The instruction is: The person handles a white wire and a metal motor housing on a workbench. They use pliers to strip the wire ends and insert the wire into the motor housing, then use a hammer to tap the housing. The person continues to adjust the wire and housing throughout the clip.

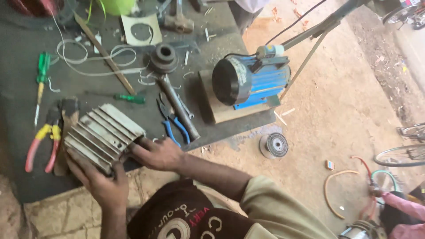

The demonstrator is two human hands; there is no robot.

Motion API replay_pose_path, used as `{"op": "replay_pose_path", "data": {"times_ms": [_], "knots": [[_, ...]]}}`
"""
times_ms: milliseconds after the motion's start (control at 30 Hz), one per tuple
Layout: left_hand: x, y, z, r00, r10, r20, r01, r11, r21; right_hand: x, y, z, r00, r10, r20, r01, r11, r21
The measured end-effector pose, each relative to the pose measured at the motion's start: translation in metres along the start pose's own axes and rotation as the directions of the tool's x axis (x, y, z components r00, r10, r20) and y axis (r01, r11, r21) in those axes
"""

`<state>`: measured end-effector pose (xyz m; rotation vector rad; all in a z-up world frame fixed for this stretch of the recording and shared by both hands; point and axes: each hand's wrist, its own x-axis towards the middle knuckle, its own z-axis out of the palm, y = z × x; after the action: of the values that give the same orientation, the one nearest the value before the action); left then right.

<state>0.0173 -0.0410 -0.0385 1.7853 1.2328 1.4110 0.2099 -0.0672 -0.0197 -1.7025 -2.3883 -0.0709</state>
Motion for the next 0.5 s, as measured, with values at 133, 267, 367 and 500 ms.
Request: {"op": "replay_pose_path", "data": {"times_ms": [133, 267, 367, 500], "knots": [[0.011, 0.017, 0.000, 1.000, 0.015, -0.020, -0.015, 1.000, 0.018, 0.009, -0.017, -0.009, 0.971, -0.009, -0.240, 0.027, 0.997, 0.070], [0.010, 0.026, -0.003, 1.000, 0.012, -0.015, -0.011, 0.999, 0.032, 0.010, -0.029, -0.006, 0.965, 0.099, -0.241, -0.081, 0.993, 0.081], [0.014, 0.024, -0.003, 1.000, 0.005, -0.014, -0.005, 0.999, 0.051, 0.014, -0.029, -0.004, 0.966, 0.107, -0.234, -0.094, 0.993, 0.069], [0.012, 0.025, -0.003, 1.000, -0.026, -0.016, 0.026, 0.998, 0.056, 0.016, -0.029, -0.011, 0.974, 0.115, -0.196, -0.107, 0.993, 0.053]]}}
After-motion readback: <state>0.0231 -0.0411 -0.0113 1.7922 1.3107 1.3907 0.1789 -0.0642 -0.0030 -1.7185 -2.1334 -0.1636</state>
